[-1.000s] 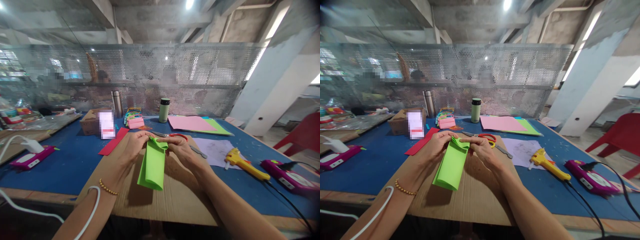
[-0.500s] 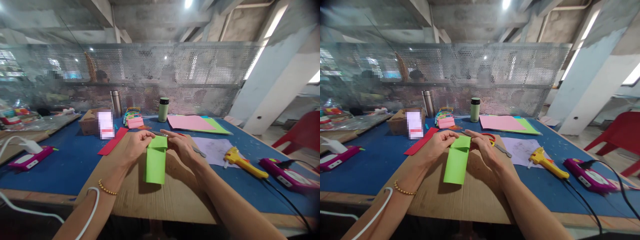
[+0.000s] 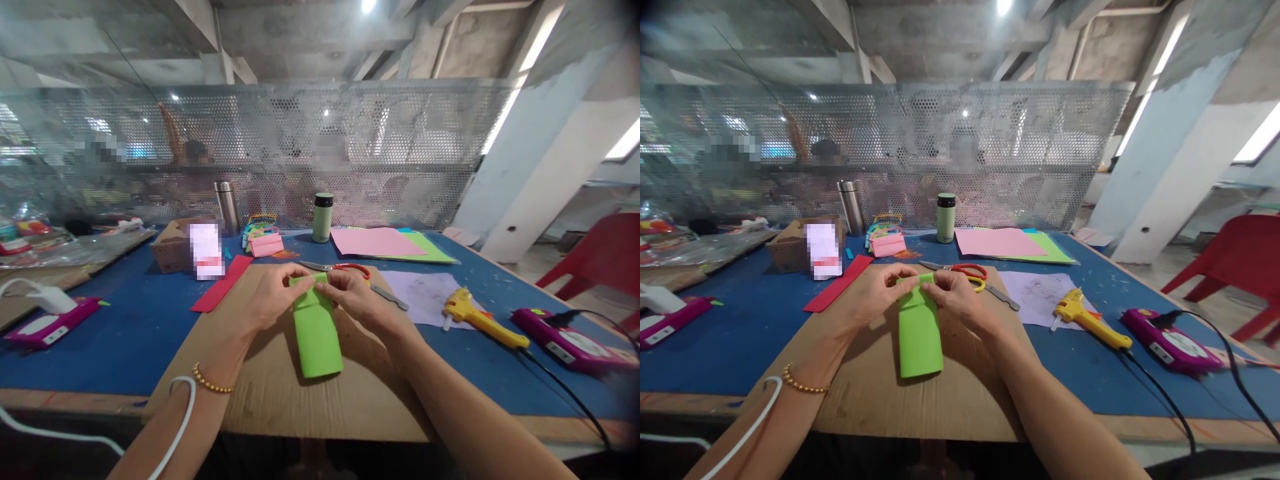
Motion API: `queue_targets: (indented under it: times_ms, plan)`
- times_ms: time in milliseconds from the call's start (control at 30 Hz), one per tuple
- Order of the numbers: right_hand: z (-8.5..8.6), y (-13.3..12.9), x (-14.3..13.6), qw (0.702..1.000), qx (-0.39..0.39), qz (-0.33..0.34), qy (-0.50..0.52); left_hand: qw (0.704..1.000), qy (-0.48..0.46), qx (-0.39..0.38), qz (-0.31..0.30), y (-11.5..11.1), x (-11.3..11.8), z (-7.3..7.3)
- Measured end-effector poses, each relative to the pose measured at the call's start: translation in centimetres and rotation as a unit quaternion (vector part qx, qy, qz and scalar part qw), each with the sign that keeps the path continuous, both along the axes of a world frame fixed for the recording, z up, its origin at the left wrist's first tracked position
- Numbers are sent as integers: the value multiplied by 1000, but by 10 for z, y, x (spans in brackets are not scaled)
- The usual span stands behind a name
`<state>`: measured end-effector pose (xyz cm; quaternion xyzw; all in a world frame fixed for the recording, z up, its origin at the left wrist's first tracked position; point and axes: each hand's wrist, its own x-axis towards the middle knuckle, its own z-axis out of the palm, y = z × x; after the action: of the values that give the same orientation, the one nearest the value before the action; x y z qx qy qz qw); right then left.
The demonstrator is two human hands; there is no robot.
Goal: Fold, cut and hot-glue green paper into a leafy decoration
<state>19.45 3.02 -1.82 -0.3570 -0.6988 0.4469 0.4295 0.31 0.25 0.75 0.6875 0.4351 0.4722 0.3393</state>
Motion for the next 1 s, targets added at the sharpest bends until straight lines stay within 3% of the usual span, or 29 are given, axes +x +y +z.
queue_targets:
  times_ms: [100, 200, 567, 767, 867, 1000]
  plan:
    - [7, -4, 1, 998, 22, 28, -44, 997, 46, -41, -40, -5, 0, 5]
    - [11, -6, 4, 995, 61, 32, -72, 996, 14, -79, -47, -4, 0, 1]
    - [13, -6, 2, 979, 163, -18, -123, 992, -16, -103, -74, -1, 4, -9]
    - [6, -9, 0, 963, 206, -95, -144, 988, -9, -115, -106, 0, 3, -13]
    - [9, -10, 1, 971, 184, -74, -137, 990, -18, -107, -90, 1, 1, -14]
    - [16, -11, 3, 983, 132, 3, -131, 996, -42, -75, -26, 3, 0, -16]
